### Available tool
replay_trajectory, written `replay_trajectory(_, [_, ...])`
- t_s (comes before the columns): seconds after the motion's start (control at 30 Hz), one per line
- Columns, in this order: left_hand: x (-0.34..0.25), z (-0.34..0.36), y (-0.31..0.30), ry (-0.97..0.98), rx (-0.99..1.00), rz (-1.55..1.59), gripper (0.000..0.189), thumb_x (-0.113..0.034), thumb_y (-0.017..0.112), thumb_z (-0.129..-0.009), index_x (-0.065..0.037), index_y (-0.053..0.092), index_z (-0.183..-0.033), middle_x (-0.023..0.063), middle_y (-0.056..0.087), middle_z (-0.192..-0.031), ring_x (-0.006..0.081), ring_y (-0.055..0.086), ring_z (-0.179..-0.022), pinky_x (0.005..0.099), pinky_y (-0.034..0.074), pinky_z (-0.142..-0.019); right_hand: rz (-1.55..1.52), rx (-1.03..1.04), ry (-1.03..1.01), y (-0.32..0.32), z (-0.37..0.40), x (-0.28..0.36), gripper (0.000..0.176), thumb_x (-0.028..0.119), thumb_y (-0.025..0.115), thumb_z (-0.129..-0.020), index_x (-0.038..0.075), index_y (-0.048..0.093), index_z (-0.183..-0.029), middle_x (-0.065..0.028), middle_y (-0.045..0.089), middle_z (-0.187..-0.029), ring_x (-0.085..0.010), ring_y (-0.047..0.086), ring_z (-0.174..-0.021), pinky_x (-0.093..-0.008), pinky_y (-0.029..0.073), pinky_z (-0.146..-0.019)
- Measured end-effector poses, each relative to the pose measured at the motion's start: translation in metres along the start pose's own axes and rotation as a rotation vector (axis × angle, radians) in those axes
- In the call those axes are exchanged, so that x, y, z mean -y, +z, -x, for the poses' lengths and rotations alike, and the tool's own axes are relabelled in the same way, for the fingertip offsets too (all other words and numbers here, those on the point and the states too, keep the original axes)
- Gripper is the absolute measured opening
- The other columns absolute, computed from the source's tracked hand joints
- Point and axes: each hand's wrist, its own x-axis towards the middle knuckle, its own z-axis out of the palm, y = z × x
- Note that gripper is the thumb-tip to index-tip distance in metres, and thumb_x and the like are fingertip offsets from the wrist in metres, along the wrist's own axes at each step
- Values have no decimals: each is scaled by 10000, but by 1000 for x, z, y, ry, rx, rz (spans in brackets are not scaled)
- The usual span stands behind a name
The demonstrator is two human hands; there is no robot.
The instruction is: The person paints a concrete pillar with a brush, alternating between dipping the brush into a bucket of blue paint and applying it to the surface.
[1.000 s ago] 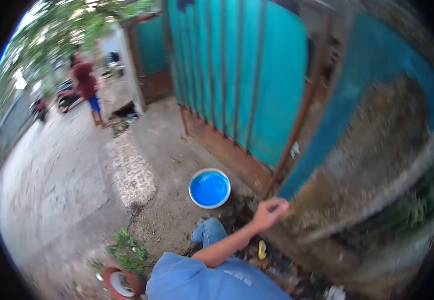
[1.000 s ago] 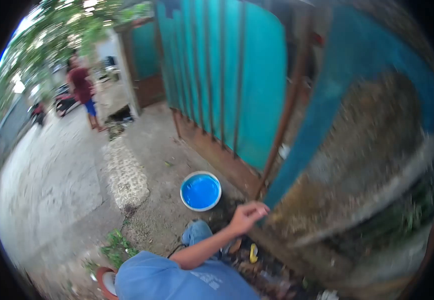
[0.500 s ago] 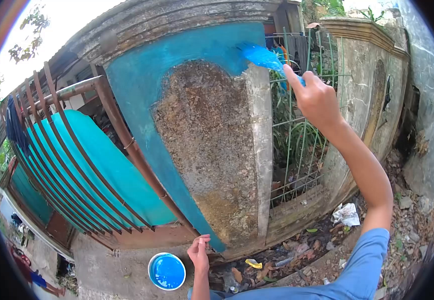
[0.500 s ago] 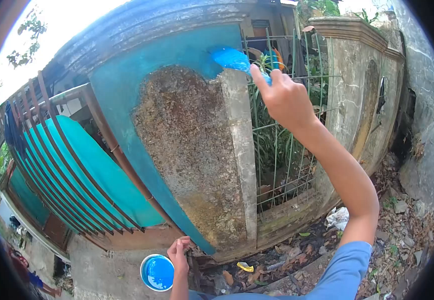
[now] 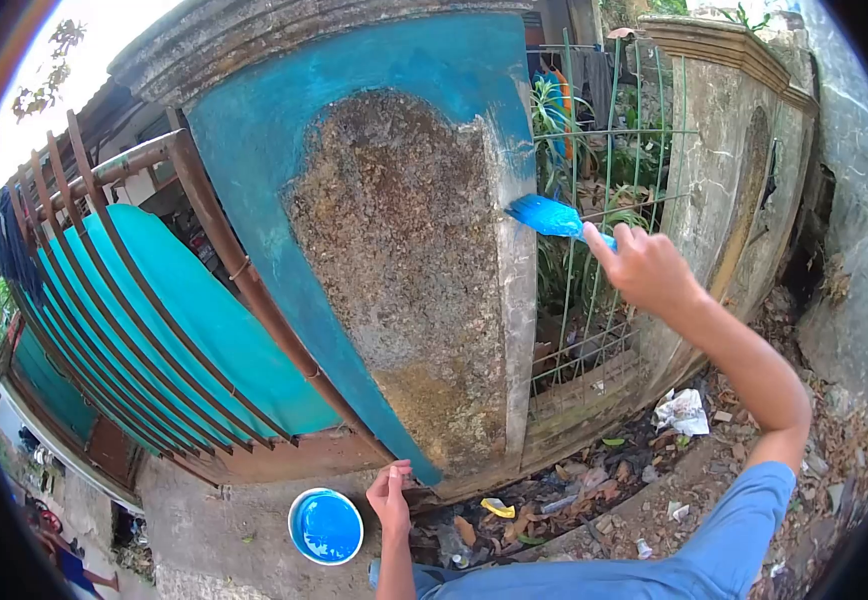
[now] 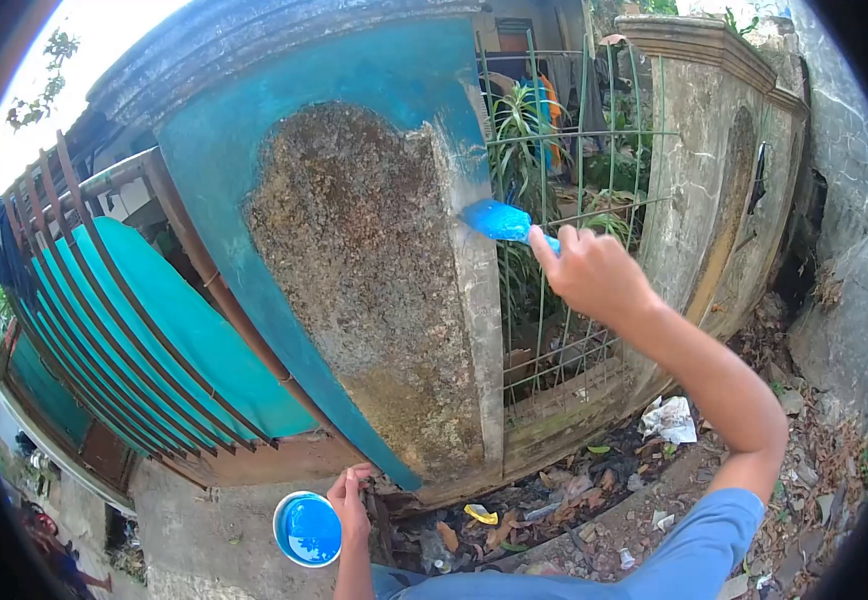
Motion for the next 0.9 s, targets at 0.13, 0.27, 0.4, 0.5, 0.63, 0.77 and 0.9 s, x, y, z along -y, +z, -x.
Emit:
replay_trajectory(0.13, [3, -2, 3, 30, -6, 9, 304, -238, 538, -939, 21, 677, -860, 74, 670, -967, 108, 551, -805, 250, 406, -683, -41, 92, -161, -4, -24, -21, 330, 109, 511, -852, 21, 546, -1168, -82, 568, -700, -195, 598, -578, -320, 464, -471])
replay_trajectory(0.27, [6, 0, 2, 32, 14, -46, 326, -258, 495, -948, 2, 657, -838, 105, 663, -996, 152, 580, -887, 284, 441, -733, 129, 31, -150, -8, -56, -56, 345, 84, 517, -851, 24, 532, -1190, -82, 585, -685, -194, 621, -583, -323, 484, -476])
replay_trajectory(0.4, [9, 3, 4, 21, -11, -8, 318, -251, 514, -944, 6, 668, -841, 105, 666, -982, 142, 575, -867, 273, 430, -711, 285, -111, 25, -40, -80, -83, 365, 47, 516, -832, 21, 529, -1195, -108, 599, -688, -212, 647, -572, -322, 536, -501])
replay_trajectory(0.5, [8, 1, 4, 24, -12, 11, 316, -248, 534, -940, 16, 680, -845, 100, 669, -970, 134, 572, -850, 265, 418, -696, 212, -413, 95, -54, -86, -97, 371, 25, 528, -832, 16, 522, -1203, -132, 619, -715, -204, 650, -569, -304, 535, -465])
replay_trajectory(0.63, [6, 1, 9, 20, 10, -1, 319, -250, 534, -939, 19, 677, -846, 102, 667, -975, 135, 573, -852, 267, 424, -698, 233, -218, 95, -18, -83, -65, 337, 4, 511, -853, -26, 513, -1189, -128, 604, -707, -191, 639, -571, -280, 543, -450])
replay_trajectory(0.77, [5, 3, 10, 15, 36, -65, 336, -255, 497, -948, 15, 664, -838, 118, 669, -989, 153, 579, -882, 279, 442, -733, 171, -156, -13, 22, -45, -7, 420, 80, 566, -768, -108, 531, -1142, -90, 583, -686, -168, 604, -563, -253, 512, -446])
replay_trajectory(0.9, [18, 6, 5, -32, 45, -45, 327, -256, 520, -943, 19, 670, -849, 114, 668, -983, 148, 583, -869, 270, 441, -722, 43, 52, -163, 37, 5, 36, 415, 79, 558, -768, -114, 545, -1135, -86, 574, -657, -176, 590, -559, -261, 489, -432])
